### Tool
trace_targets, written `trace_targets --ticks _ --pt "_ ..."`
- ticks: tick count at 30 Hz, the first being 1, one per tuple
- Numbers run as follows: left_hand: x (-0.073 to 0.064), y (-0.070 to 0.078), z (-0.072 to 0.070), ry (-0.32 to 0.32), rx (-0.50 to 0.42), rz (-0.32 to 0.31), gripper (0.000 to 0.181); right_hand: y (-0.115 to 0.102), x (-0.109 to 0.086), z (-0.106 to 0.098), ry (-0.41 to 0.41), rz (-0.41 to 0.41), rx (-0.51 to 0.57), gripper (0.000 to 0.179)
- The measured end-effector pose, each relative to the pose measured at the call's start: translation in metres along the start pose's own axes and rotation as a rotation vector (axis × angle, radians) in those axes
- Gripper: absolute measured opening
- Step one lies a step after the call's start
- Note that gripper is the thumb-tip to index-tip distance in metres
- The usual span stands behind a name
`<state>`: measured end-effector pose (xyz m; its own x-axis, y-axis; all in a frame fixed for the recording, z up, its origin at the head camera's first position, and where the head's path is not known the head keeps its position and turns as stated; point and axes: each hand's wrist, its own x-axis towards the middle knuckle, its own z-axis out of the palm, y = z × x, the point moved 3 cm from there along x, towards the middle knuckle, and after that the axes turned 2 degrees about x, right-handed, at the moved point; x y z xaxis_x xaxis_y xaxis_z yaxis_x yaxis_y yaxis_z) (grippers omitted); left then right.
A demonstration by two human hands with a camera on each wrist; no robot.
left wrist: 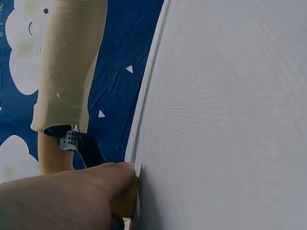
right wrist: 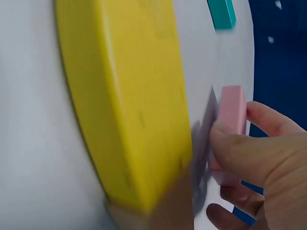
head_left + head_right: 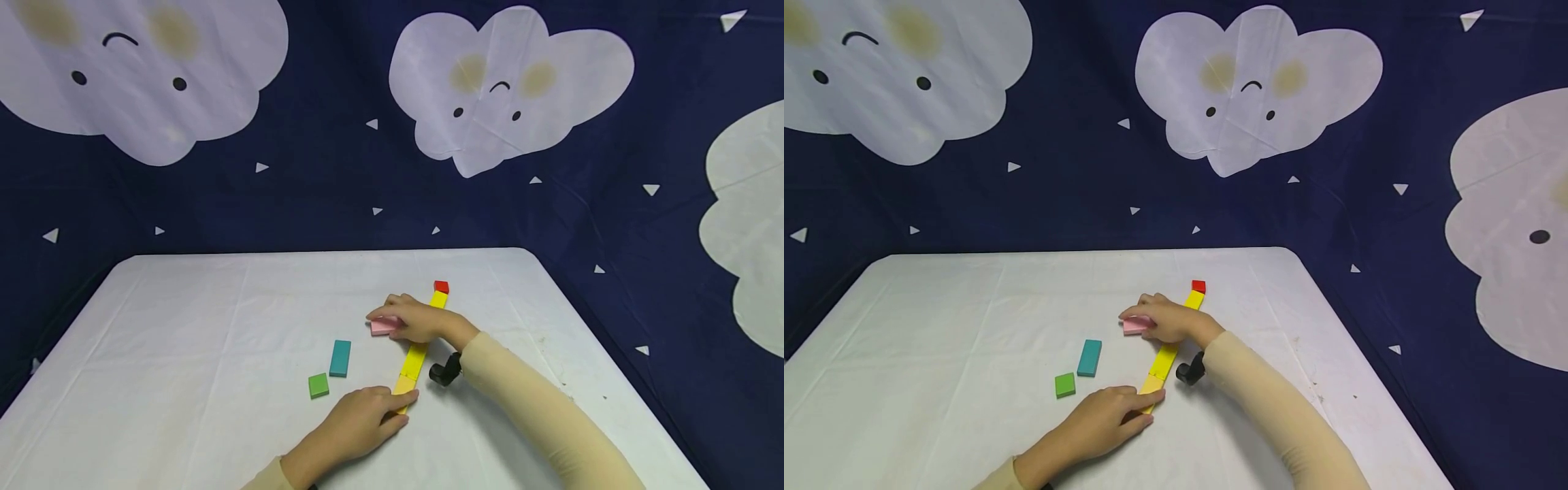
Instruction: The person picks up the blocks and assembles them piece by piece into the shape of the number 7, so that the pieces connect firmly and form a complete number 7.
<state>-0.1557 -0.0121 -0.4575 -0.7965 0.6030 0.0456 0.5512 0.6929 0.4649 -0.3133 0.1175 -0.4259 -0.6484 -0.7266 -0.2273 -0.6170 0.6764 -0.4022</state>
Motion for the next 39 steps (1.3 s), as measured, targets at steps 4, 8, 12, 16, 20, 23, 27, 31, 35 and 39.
trace_targets --ticks 4,8,12,16,20,23,27,31,35,39 --pt "0.0 0.0 -0.001 -0.001 0.0 -0.004 0.041 0.02 0.002 -0.014 0.094 0.048 -0.01 0.053" --pt "0.001 0.001 0.0 -0.007 -0.006 -0.015 0.041 0.04 0.002 -0.028 0.197 0.115 -0.001 0.054" --pt "0.0 0.001 0.002 -0.004 -0.006 -0.018 0.041 0.056 0.004 -0.036 0.24 0.173 -0.017 0.053" --pt "0.0 0.0 0.003 -0.007 -0.006 -0.024 0.041 0.068 0.004 -0.039 0.224 0.23 -0.011 0.054" --pt "0.002 0.0 0.003 -0.026 -0.021 -0.04 0.042 0.075 0.003 -0.041 0.227 0.26 -0.001 0.055" --pt "0.002 0.0 0.003 -0.035 -0.027 -0.049 0.042 0.079 0.001 -0.04 0.253 0.271 -0.021 0.053" --pt "0.002 0.0 0.003 -0.034 -0.02 -0.045 0.042 0.085 -0.002 -0.039 0.286 0.289 -0.027 0.051" --pt "0.002 -0.001 0.003 -0.023 -0.008 -0.038 0.042 0.09 -0.003 -0.037 0.305 0.291 0.003 0.051" --pt "0.003 -0.001 0.003 -0.023 -0.005 -0.043 0.042 0.093 -0.001 -0.037 0.315 0.279 0.015 0.051" --pt "0.003 -0.002 0.002 -0.021 -0.009 -0.041 0.042 0.094 0.0 -0.036 0.318 0.271 0.019 0.05"
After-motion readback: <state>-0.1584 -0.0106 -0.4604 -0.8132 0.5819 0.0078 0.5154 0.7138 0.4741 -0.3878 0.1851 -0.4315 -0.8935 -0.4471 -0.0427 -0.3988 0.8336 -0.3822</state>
